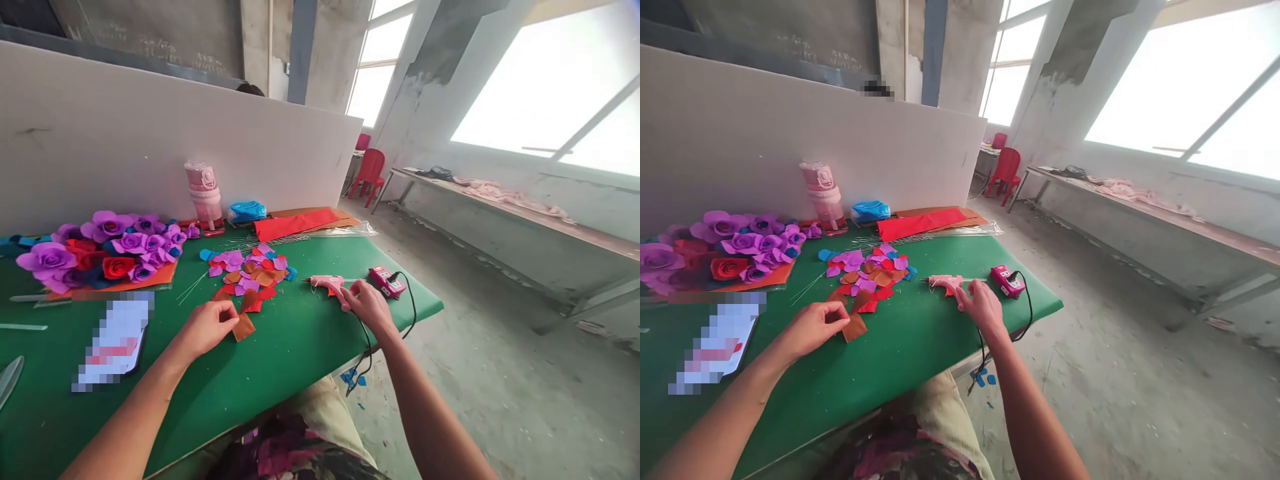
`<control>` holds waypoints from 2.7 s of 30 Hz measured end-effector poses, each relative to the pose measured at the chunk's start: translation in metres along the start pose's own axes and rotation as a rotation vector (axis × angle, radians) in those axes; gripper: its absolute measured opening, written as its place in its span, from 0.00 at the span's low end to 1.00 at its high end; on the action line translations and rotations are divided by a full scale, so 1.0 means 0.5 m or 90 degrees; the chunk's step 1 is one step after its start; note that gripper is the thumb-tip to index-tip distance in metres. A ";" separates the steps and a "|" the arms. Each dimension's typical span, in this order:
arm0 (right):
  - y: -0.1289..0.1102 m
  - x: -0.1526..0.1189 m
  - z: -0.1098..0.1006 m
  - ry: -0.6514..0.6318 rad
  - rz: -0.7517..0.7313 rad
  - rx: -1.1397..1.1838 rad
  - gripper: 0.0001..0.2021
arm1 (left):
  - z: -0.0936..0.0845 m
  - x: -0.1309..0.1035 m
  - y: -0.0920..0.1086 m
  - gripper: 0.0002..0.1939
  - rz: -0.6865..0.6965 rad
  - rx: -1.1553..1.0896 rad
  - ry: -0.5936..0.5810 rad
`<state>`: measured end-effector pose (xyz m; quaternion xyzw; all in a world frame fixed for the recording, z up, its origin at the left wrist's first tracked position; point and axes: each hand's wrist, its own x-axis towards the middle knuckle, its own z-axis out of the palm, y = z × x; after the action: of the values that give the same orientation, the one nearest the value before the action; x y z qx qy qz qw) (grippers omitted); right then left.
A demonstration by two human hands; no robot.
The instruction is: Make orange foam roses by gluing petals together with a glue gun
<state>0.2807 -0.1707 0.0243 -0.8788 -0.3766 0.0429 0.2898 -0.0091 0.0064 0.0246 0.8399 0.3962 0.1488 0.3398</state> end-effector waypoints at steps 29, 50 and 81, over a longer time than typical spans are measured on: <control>-0.088 -0.101 0.046 -0.523 0.158 0.711 0.17 | 0.014 -0.007 0.000 0.09 -0.038 -0.097 0.041; -0.167 -0.094 0.052 -0.558 -0.026 0.497 0.22 | 0.015 -0.007 -0.003 0.08 -0.045 -0.021 -0.004; -0.200 -0.109 0.044 -0.427 -0.360 0.142 0.14 | 0.010 -0.008 0.005 0.08 -0.045 0.006 -0.010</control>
<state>0.1717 -0.1427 0.0524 -0.6424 -0.6679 0.2850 0.2450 -0.0078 0.0000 0.0228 0.8282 0.4235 0.1287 0.3439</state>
